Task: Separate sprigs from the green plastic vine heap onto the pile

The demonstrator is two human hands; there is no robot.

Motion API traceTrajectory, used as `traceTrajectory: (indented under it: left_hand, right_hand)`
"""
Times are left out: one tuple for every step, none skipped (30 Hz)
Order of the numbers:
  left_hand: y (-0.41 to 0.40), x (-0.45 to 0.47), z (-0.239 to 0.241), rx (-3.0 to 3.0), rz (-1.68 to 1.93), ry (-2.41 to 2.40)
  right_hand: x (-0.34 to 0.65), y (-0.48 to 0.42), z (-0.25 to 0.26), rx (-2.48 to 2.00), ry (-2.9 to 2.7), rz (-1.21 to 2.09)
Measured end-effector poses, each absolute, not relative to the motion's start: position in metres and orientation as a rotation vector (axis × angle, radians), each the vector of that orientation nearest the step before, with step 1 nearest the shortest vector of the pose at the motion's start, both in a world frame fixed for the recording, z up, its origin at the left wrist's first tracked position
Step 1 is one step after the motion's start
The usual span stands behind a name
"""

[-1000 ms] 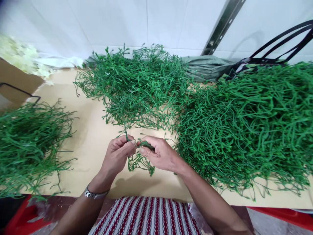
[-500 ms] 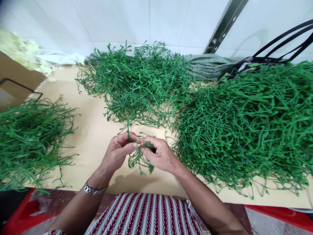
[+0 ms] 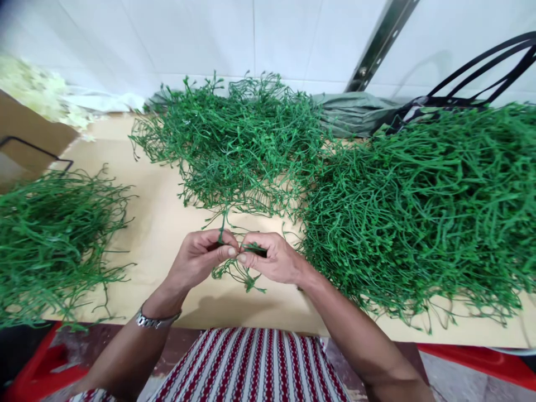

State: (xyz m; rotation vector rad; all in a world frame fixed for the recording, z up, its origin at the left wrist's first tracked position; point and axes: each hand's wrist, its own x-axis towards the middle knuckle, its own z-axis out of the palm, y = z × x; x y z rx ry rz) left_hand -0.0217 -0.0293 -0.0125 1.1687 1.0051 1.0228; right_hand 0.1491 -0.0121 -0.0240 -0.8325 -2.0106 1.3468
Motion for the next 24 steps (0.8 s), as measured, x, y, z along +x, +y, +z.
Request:
traceTrajectory:
  left_hand:
    - [-0.028, -0.023, -0.014, 1.114, 1.096, 1.035]
    - [-0.026, -0.024, -0.016, 1.056, 1.191, 1.077]
    - [-0.025, -0.025, -0.016, 1.011, 1.278, 1.122]
    - [-0.023, -0.026, -0.016, 0.993, 1.326, 1.158]
    - [-0.022, -0.027, -0.015, 1.004, 1.324, 1.178]
    - [-0.020, -0.027, -0.014, 1.033, 1.284, 1.180]
    - [-0.020, -0.026, -0.012, 1.065, 1.228, 1.171]
    - [-0.019, -0.025, -0.010, 1.083, 1.178, 1.158]
    - [-0.019, -0.024, -0.008, 1.084, 1.149, 1.150]
    - [-0.019, -0.023, -0.006, 1.078, 1.136, 1.149]
    - [-0.019, -0.022, -0.006, 1.070, 1.131, 1.152]
    - [-0.019, -0.021, -0.006, 1.063, 1.126, 1.152]
    - [-0.020, -0.020, -0.007, 1.052, 1.126, 1.149]
    - [-0.020, -0.018, -0.008, 1.037, 1.138, 1.142]
    - [-0.021, -0.016, -0.010, 1.016, 1.161, 1.135]
    - [-0.021, -0.013, -0.013, 0.985, 1.195, 1.129]
    - [-0.021, -0.011, -0.016, 0.949, 1.232, 1.125]
    - [-0.021, -0.008, -0.019, 0.910, 1.270, 1.123]
    - [-0.022, -0.005, -0.022, 0.871, 1.311, 1.120]
    - [-0.022, -0.002, -0.024, 0.834, 1.352, 1.115]
    - [-0.022, 0.001, -0.025, 0.799, 1.388, 1.113]
    - [-0.022, 0.004, -0.026, 0.769, 1.418, 1.115]
    - [-0.022, 0.007, -0.026, 0.746, 1.435, 1.119]
    - [-0.023, 0.010, -0.025, 0.729, 1.443, 1.122]
  right_hand:
    - [0.149, -0.015, -0.024, -0.806, -2.041, 1.252]
    - [0.149, -0.018, -0.023, -0.781, -2.063, 1.145]
    - [0.150, -0.021, -0.022, -0.757, -2.078, 1.039]
    - [0.150, -0.024, -0.021, -0.733, -2.090, 0.944]
    - [0.151, -0.026, -0.020, -0.711, -2.102, 0.865]
    - [0.152, -0.027, -0.018, -0.695, -2.105, 0.800]
    - [0.154, -0.027, -0.016, -0.694, -2.097, 0.747]
    - [0.155, -0.025, -0.015, -0.717, -2.072, 0.706]
    - [0.157, -0.023, -0.013, -0.766, -2.030, 0.680]
    - [0.158, -0.021, -0.012, -0.843, -1.985, 0.673]
    - [0.159, -0.018, -0.012, -0.935, -1.949, 0.688]
    - [0.159, -0.016, -0.012, -1.026, -1.935, 0.727]
    - [0.158, -0.014, -0.014, -1.101, -1.943, 0.786]
    - [0.157, -0.013, -0.016, -1.151, -1.960, 0.861]
    - [0.155, -0.013, -0.018, -1.176, -1.977, 0.943]
    - [0.152, -0.013, -0.022, -1.180, -1.986, 1.018]
    - [0.149, -0.014, -0.025, -1.171, -1.980, 1.080]
    - [0.146, -0.015, -0.028, -1.156, -1.960, 1.132]
    - [0.143, -0.016, -0.031, -1.139, -1.926, 1.180]
    - [0.141, -0.017, -0.034, -1.125, -1.880, 1.225]
    - [0.138, -0.018, -0.036, -1.116, -1.822, 1.268]
    - [0.136, -0.019, -0.037, -1.110, -1.753, 1.304]
    - [0.133, -0.020, -0.038, -1.111, -1.679, 1.323]
    - [0.130, -0.020, -0.038, -1.117, -1.605, 1.324]
